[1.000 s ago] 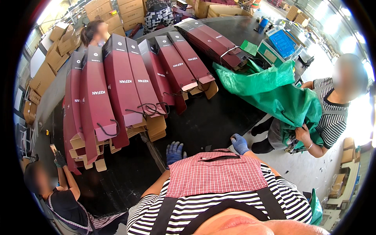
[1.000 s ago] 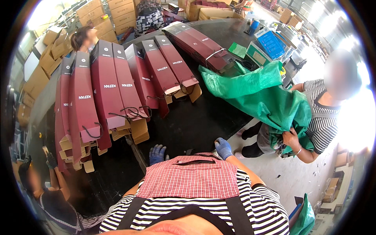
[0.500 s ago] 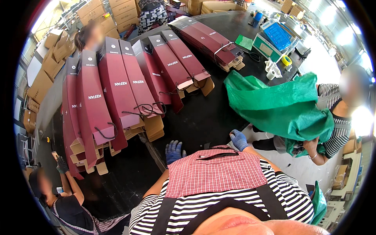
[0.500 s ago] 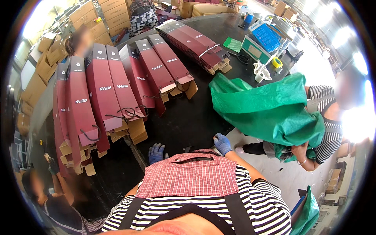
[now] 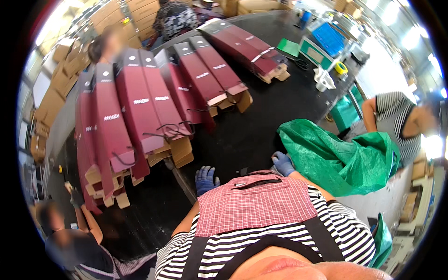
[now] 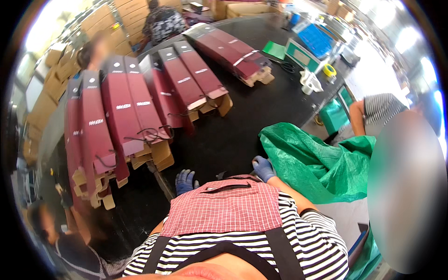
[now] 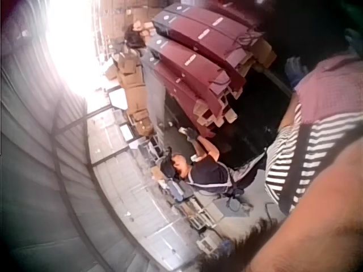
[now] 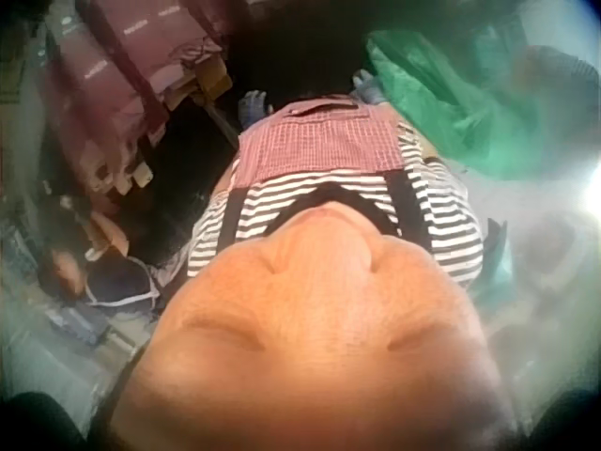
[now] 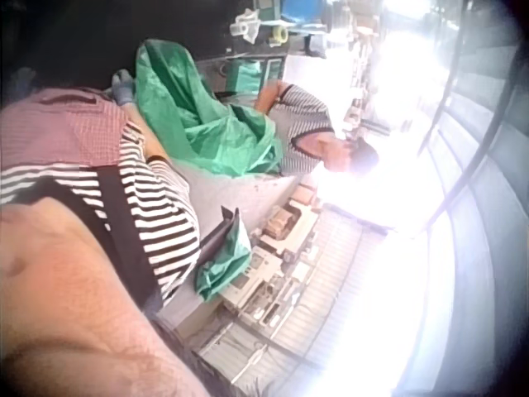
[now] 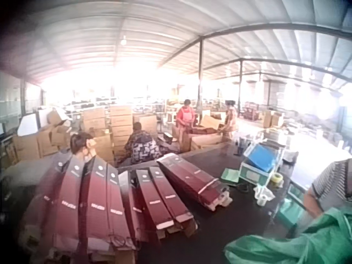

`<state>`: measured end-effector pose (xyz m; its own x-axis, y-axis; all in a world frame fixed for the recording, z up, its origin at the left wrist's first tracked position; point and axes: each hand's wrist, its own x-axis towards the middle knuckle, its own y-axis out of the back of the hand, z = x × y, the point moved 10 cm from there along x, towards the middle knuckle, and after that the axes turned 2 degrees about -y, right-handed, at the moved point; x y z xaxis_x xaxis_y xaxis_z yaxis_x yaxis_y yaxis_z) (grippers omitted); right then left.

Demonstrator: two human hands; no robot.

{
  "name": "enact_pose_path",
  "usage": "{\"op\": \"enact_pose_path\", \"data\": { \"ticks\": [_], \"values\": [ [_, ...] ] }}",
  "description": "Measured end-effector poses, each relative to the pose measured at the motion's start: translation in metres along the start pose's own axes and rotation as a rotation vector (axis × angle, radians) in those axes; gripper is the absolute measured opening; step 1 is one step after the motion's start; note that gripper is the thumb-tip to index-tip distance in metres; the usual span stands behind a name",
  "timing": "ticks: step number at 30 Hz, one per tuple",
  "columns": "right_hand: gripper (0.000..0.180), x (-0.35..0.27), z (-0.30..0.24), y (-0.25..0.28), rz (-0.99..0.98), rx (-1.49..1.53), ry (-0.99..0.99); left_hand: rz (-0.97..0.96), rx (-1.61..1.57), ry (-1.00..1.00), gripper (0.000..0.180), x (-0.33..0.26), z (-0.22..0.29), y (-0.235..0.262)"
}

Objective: The person assembles cardboard boxes by hand. The person removes a flat box from a stack, folds the sides and bottom to form the box shape, and places the assembled boxes into another stack.

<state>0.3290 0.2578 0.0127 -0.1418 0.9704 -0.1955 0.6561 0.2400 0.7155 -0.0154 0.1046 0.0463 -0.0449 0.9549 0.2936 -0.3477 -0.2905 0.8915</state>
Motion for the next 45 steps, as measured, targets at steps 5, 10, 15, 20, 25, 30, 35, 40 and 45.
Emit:
{"op": "enact_pose_path", "data": {
  "ticks": [5, 10, 15, 20, 25, 30, 35, 40, 45],
  "values": [
    [0.025, 0.007, -0.009, 0.000, -0.128, -0.056, -0.095, 0.034, 0.025, 0.012, 0.045, -0.001, -0.006, 0.002],
    [0.029, 0.008, -0.001, 0.006, -0.197, -0.046, -0.117, 0.048, 0.043, -0.019, 0.044, 0.000, 0.003, -0.002],
    [0.031, 0.018, 0.000, 0.010, -0.279, -0.073, 0.007, 0.014, 0.056, -0.014, 0.044, 0.001, 0.010, -0.004],
    [0.025, 0.048, 0.005, -0.001, -0.594, 0.060, 0.221, -0.018, 0.149, 0.013, 0.044, 0.013, 0.017, -0.001],
    [0.030, 0.075, 0.029, 0.039, -0.885, 0.245, 0.133, -0.020, 0.362, 0.166, 0.046, 0.026, 0.033, -0.005],
    [0.021, 0.138, 0.136, 0.144, -0.678, 0.461, -0.084, 0.136, 0.311, 0.677, 0.049, 0.058, 0.078, -0.028],
    [0.021, 0.162, 0.222, 0.234, -0.607, 0.466, -0.252, 0.081, -0.078, 0.342, 0.050, 0.197, 0.208, -0.110],
    [0.022, 0.198, 0.244, 0.264, -0.546, 0.514, -0.246, -0.007, -0.660, 0.478, 0.062, 0.302, 0.216, -0.176],
    [0.019, 0.237, 0.269, 0.265, -0.502, 0.573, -0.323, -0.060, -1.120, 1.046, 0.085, 0.402, 0.156, -0.222]
  ]
}}
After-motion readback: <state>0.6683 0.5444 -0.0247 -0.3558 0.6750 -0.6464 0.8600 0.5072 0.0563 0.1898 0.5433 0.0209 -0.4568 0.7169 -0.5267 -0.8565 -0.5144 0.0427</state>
